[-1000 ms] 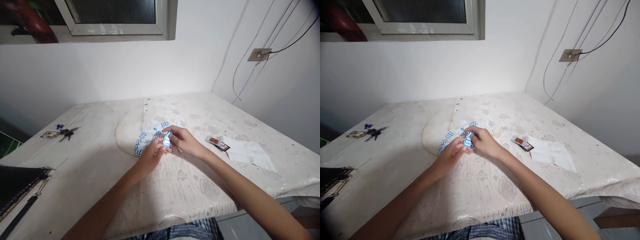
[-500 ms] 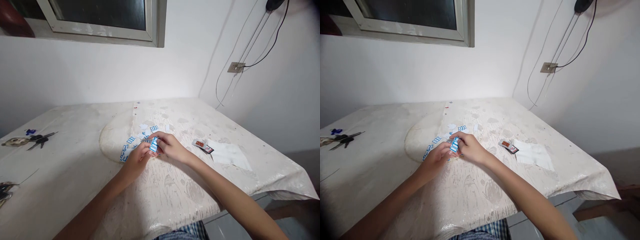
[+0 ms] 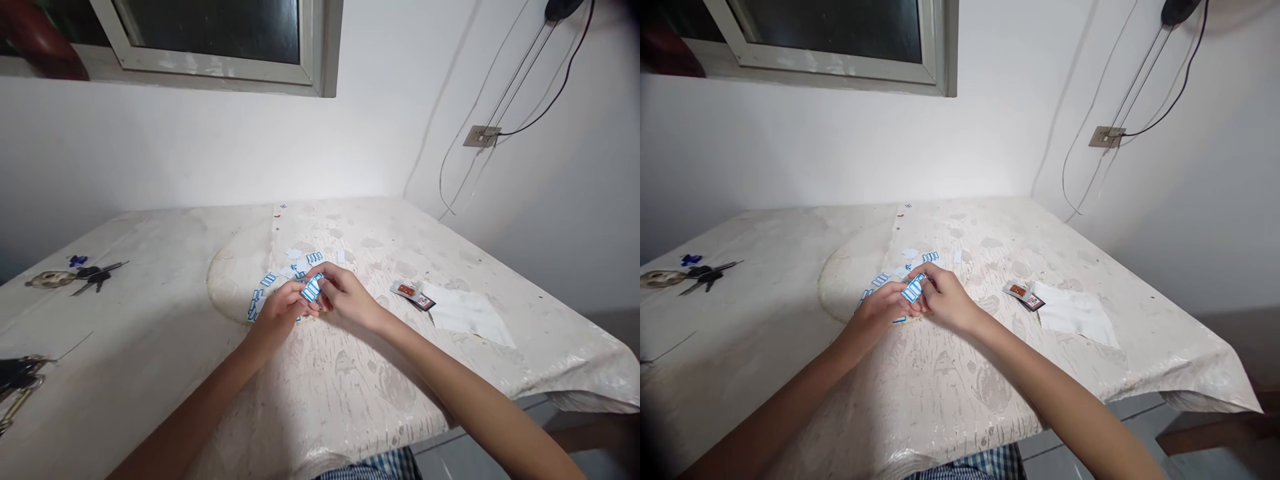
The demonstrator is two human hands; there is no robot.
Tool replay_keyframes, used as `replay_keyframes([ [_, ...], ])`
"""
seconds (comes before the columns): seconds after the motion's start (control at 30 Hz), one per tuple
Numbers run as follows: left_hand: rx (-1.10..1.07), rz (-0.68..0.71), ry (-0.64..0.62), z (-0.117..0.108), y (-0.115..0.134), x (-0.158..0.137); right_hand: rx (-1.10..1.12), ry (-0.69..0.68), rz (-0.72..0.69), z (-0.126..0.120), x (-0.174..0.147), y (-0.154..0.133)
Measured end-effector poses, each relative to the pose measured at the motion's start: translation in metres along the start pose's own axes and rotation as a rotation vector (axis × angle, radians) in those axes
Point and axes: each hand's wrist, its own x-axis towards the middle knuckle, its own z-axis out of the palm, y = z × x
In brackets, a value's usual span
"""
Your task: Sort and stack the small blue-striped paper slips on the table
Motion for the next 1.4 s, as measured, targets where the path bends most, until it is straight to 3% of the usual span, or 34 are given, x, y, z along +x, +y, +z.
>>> replay_keyframes([
  [0.13,-0.245,-0.122,0.01,0.0,0.002,-0.001,-0.034,0.031,-0.029,0.001,-0.001,0.0],
  [0.3,-0.407,-0.16,0.001,-0.005,-0.004,0.001,-0.128,0.036,-0.082,0.003,-0.002,0.002],
  [0.77,-0.557,-0.297,0.043,-0.007,-0.002,0.004,-0.075,0.007,-0.04,0.0,-0.003,-0.003],
  [1.4,-0.511,-0.223,0.035,-0.005,-0.002,0.001,0.051,0.0,0.063,0.006,-0.004,-0.011],
])
